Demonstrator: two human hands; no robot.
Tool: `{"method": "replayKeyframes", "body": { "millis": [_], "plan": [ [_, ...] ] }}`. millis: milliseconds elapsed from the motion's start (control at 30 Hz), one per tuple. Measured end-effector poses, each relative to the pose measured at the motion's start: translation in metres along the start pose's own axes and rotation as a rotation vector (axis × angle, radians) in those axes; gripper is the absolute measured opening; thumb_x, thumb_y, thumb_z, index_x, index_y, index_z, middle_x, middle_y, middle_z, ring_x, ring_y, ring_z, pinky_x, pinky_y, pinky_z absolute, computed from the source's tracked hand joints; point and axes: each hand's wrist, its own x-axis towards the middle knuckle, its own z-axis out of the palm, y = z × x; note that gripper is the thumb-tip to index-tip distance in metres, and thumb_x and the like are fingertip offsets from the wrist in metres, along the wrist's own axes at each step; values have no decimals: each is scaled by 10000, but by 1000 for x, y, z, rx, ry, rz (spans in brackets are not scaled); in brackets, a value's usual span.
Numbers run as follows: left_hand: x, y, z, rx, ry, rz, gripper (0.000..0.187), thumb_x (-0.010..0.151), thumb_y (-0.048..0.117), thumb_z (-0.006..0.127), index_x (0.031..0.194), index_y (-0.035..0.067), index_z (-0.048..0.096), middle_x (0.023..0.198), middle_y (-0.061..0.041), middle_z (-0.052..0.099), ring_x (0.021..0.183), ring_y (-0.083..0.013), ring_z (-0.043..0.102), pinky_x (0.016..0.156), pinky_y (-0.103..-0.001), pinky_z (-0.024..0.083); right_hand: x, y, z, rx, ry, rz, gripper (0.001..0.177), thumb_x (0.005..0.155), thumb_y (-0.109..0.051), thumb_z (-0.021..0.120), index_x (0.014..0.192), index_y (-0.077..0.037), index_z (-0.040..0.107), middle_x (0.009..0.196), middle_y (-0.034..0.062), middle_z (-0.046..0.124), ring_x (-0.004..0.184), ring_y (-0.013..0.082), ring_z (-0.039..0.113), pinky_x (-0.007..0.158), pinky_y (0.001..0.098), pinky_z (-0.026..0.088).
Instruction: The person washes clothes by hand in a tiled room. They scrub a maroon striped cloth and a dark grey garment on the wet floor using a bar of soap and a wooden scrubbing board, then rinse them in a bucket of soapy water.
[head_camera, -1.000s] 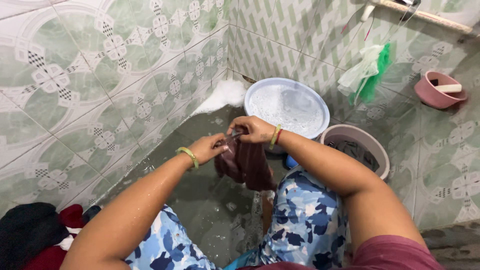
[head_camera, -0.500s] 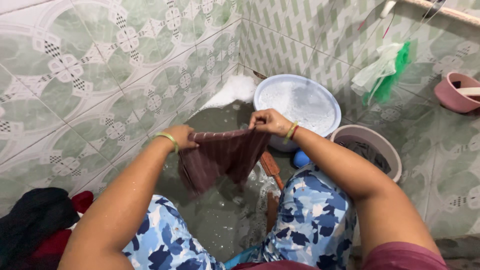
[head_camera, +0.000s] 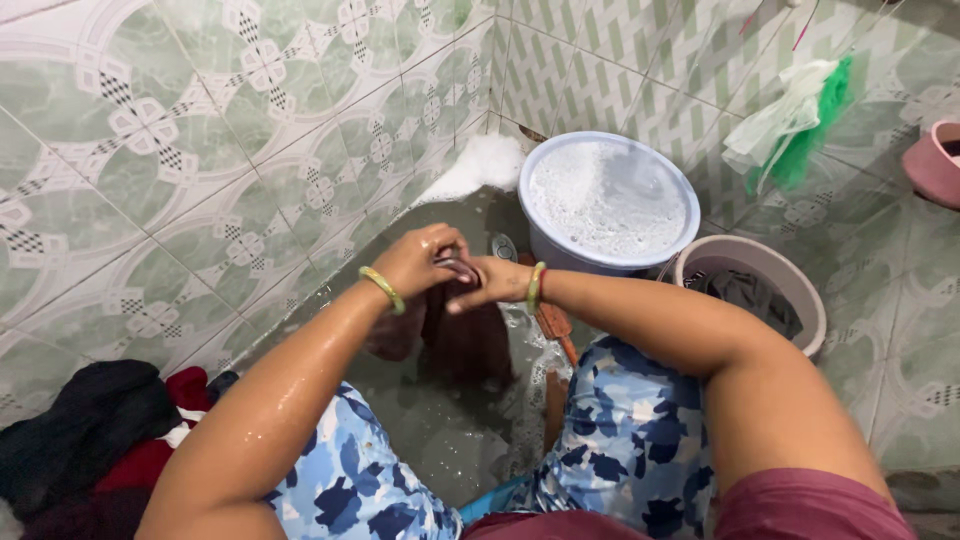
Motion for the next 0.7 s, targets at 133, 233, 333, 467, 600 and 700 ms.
{"method": "replayKeyframes", "body": {
  "millis": [133, 233, 333, 467, 600, 700],
  "plan": [
    [-1, -13, 16, -293, 155, -127, 538, 768, 288, 859, 1202, 108, 596, 1116, -70, 585, 914, -220, 644, 780, -340, 532, 5, 48, 10, 306, 128, 341, 325, 964, -171, 759, 1201, 44, 700, 1125, 84, 756, 1037, 138, 676, 954, 307, 547],
    [-8, -33, 19, -476, -10, -180, 637, 757, 353, 869, 1262, 98, 577, 1145, -98, 659, 995, -207, 655, 847, -336, 528, 4, 45, -12, 533, 288, 307, 317, 925, -58, 701, 1229, 20, 656, 1111, 65, 746, 1016, 125, 690, 953, 287, 560],
    [-19, -52, 30, -118, -327, -379, 571, 824, 476, 832, 1179, 49, 699, 1044, -166, 757, 958, -254, 704, 901, -360, 537, 1, 6, -32, 810, 419, 303, 297, 910, 11, 650, 1207, 2, 638, 1070, 65, 741, 968, 148, 713, 905, 304, 578],
    [-33, -93, 62, -5, -294, -511, 531, 882, 468, 742, 1232, 72, 696, 997, -170, 750, 937, -309, 712, 875, -415, 540, -6, -40, -48, 802, 579, 234, 288, 936, 48, 600, 1219, 21, 649, 1079, 76, 734, 954, 147, 708, 893, 293, 576],
    [-45, -138, 81, -260, -74, -362, 427, 982, 339, 596, 1322, 82, 614, 1079, -133, 732, 1022, -298, 691, 877, -396, 529, -14, -60, -65, 840, 632, 119, 279, 907, 38, 542, 1170, 10, 630, 1047, 69, 712, 926, 141, 675, 843, 270, 542],
    [-41, -131, 62, -361, -68, -341, 360, 1013, 333, 600, 1259, 70, 618, 1065, -152, 724, 1057, -324, 657, 881, -404, 536, -24, -65, -80, 783, 624, 67, 251, 890, -18, 528, 1122, 12, 618, 1004, 64, 683, 909, 144, 650, 838, 272, 539]
  ]
}}
